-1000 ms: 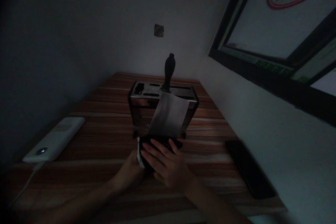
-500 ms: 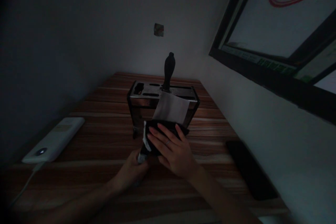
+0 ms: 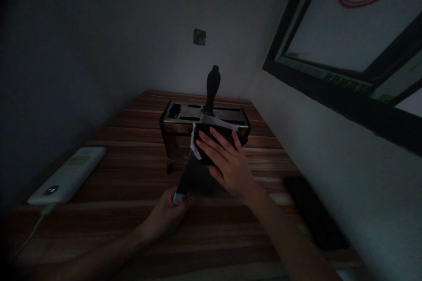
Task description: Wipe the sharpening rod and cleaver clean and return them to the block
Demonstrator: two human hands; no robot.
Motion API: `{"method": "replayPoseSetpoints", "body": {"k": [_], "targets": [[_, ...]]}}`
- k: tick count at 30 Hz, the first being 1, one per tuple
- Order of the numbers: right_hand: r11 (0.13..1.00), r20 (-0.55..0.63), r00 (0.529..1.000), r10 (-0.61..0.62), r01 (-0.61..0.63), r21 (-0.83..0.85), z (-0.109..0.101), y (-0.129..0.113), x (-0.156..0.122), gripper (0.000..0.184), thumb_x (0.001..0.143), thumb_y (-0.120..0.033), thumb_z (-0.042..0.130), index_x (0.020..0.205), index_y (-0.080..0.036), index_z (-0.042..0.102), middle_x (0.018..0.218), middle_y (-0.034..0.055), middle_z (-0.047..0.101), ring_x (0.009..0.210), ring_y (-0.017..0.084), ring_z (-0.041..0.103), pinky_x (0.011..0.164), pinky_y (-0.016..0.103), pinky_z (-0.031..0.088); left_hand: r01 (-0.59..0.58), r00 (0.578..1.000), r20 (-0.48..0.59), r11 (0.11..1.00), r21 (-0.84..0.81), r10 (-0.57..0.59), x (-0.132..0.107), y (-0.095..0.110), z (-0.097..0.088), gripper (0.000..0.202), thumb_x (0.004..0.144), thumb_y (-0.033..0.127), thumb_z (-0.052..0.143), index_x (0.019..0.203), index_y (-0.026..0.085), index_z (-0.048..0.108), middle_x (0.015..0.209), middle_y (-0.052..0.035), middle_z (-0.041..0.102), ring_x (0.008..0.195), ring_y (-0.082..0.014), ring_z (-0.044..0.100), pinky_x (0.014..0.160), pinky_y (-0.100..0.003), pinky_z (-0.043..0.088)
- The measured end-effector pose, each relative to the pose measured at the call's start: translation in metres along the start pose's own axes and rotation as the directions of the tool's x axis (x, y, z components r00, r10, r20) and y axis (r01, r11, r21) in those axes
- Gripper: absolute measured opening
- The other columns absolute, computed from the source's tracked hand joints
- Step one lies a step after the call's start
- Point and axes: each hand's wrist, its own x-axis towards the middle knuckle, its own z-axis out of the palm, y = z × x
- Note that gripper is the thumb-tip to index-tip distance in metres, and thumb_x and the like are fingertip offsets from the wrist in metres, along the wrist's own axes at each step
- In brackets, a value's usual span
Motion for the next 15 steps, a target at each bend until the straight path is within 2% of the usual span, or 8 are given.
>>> {"method": "replayPoseSetpoints", "body": {"k": [5, 11, 15], "targets": [[1.0, -0.015, 1.0, 0.026, -0.026, 0.0, -0.005, 0.004, 0.008, 0.044, 0.093, -0.025, 0.034, 0.137, -0.019, 0.036, 0.143, 0.0058, 0.04, 0.138, 0.022, 0.022, 0.112, 0.052, 0.004, -0.012, 1.0, -0.001, 1.0, -0.014, 0.012, 0.0, 0.002, 0.0, 0.019, 0.066, 0.032, 0.058, 0.062, 0.017, 0.047, 0.056, 0.0058, 0.036, 0.052, -0.0084, 0.03, 0.048, -0.019, 0.029], [0.996, -0.044, 0.995, 0.084, -0.085, -0.015, -0.009, 0.006, 0.017, 0.046, 0.094, -0.025, 0.033, 0.139, -0.022, 0.033, 0.144, 0.0032, 0.039, 0.138, 0.022, 0.022, 0.113, 0.052, 0.007, 0.049, 0.998, 0.025, 0.999, -0.011, -0.049, -0.001, 0.003, 0.0, 0.019, 0.067, 0.033, 0.058, 0.064, 0.017, 0.046, 0.055, 0.0056, 0.037, 0.051, -0.0081, 0.029, 0.044, -0.019, 0.026], [0.992, -0.067, 0.99, 0.126, -0.127, -0.015, -0.011, 0.005, 0.023, 0.044, 0.094, -0.026, 0.032, 0.138, -0.022, 0.035, 0.143, 0.0022, 0.04, 0.138, 0.021, 0.023, 0.113, 0.051, 0.008, 0.024, 1.0, 0.008, 1.0, -0.006, -0.024, -0.001, 0.002, 0.0, 0.019, 0.066, 0.03, 0.058, 0.062, 0.017, 0.045, 0.056, 0.0054, 0.037, 0.052, -0.0082, 0.03, 0.045, -0.018, 0.027]]}}
